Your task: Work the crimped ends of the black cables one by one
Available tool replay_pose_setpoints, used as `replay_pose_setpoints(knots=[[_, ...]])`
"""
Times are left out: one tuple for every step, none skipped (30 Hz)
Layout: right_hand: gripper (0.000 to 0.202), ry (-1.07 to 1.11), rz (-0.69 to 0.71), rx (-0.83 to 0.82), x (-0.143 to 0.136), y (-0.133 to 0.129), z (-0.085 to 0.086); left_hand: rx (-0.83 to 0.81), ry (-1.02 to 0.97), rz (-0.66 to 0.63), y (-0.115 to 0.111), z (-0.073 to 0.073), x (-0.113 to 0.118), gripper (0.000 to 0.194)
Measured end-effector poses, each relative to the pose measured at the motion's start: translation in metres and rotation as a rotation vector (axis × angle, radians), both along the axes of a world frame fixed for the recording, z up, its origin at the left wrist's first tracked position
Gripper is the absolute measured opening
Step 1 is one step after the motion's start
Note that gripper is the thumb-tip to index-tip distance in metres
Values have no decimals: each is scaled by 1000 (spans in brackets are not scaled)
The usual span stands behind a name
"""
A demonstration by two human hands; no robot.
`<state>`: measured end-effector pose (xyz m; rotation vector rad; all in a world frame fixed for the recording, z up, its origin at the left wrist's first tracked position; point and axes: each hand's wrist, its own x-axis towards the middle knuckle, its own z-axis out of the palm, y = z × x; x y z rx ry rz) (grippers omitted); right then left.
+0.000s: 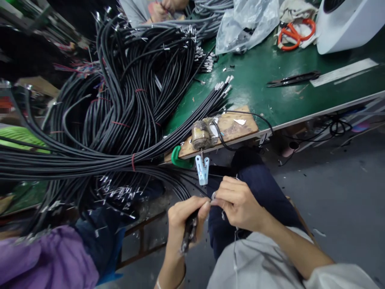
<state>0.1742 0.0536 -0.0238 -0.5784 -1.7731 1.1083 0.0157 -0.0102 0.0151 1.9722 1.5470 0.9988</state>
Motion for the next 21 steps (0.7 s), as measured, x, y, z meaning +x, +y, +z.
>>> replay_pose_setpoints(knots=[[24,45,97,-60,0,1,-1,-26,-20,-63,0,3,-3,7],[28,117,204,-156,0,1,-2,-38,-59,-118,1,5,-6,7],[33,205,306,-279,-2,0,-5,-34,-110,-159,2,6,-8,10],[38,289,395,-421,-3,-1,-7,-17,-165,-177,3,6,-9,14],[41,351,466,-568,-5,-2,-9,6,-213,-176,4,5,-9,18],[43,382,517,-705,-7,-2,-10,29,-249,-159,5,2,-9,20],[44,377,550,-818,-8,-2,-11,46,-269,-138,6,0,-7,20],[43,343,565,-898,-8,-1,-11,52,-275,-118,6,-3,-6,18],[42,294,558,-937,-7,2,-10,50,-271,-100,6,-5,-4,15],[42,244,534,-935,-6,7,-8,47,-265,-84,6,-7,-2,13],[41,207,489,-909,-4,13,-6,45,-260,-67,6,-8,0,13],[40,183,422,-876,-2,21,-3,50,-260,-50,6,-8,1,13],[38,166,335,-843,-1,29,1,63,-266,-31,6,-9,3,13],[35,150,234,-805,0,37,5,78,-273,-13,6,-9,4,14],[33,127,130,-754,-1,44,9,96,-283,4,6,-9,5,15],[31,91,34,-689,-2,50,14,113,-294,19,6,-9,5,16],[31,45,-50,-606,-3,53,18,127,-304,34,6,-10,5,15],[32,-4,-110,-520,-4,55,20,134,-312,48,6,-10,5,14],[35,-42,-141,-451,-4,55,22,134,-316,59,5,-10,4,12],[39,-61,-131,-414,-4,53,23,130,-316,67,4,-11,3,9],[43,-61,-77,-403,-3,49,22,121,-310,71,4,-11,2,7]])
